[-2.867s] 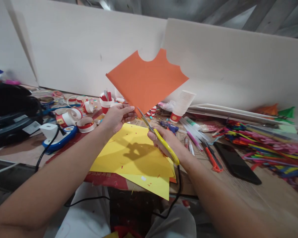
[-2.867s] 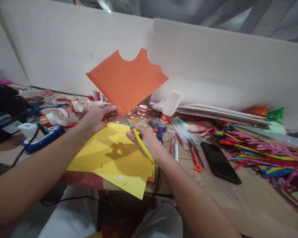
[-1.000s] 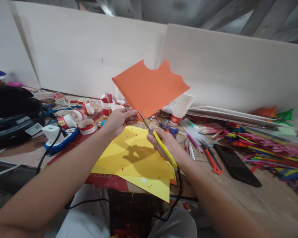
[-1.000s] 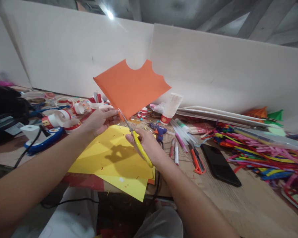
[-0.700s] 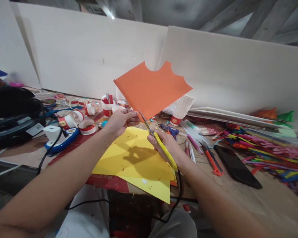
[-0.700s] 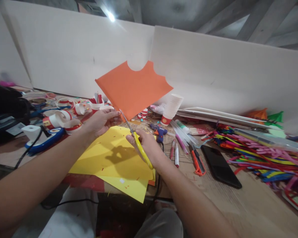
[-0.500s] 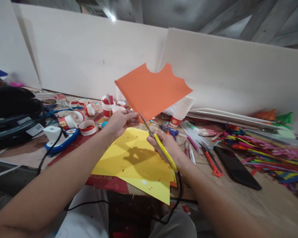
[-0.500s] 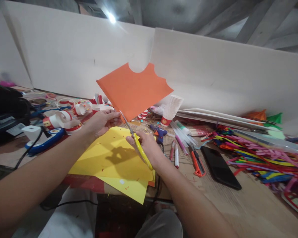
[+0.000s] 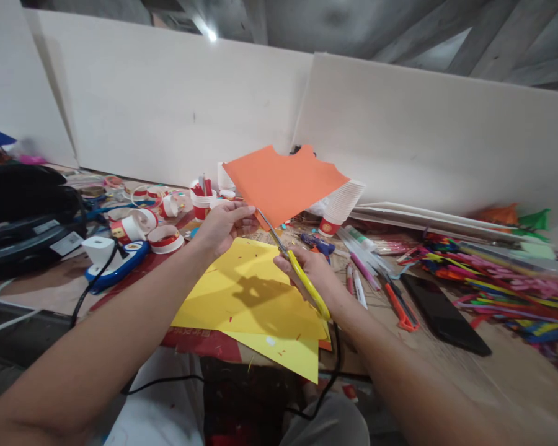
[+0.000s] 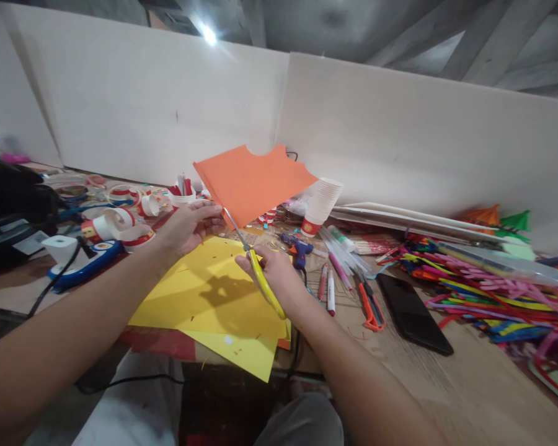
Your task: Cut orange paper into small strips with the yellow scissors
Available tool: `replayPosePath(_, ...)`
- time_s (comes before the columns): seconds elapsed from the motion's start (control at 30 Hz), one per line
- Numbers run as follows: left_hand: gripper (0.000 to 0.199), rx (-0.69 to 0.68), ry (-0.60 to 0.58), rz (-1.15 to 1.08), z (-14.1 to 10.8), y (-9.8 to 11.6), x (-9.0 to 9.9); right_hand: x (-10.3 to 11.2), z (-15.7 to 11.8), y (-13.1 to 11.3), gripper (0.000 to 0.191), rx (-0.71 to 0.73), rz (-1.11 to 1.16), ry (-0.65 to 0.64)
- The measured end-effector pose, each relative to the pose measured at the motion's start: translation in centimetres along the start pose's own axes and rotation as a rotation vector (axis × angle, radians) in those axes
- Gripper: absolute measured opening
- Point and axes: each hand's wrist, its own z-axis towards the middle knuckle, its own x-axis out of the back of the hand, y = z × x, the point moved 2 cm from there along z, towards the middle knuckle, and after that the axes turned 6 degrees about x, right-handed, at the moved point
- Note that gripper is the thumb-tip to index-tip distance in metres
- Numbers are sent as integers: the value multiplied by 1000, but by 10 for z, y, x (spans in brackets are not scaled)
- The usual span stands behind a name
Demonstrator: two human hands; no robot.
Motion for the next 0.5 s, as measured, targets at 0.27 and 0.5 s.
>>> replayPosePath(0.27,11,-37,41,-8,4,2,6,0,-2,-1,38,14,-17,-17)
replayPosePath(0.5,9,-6,2,2,-3,0,-4,-1,-3,0,37,34,12,-34)
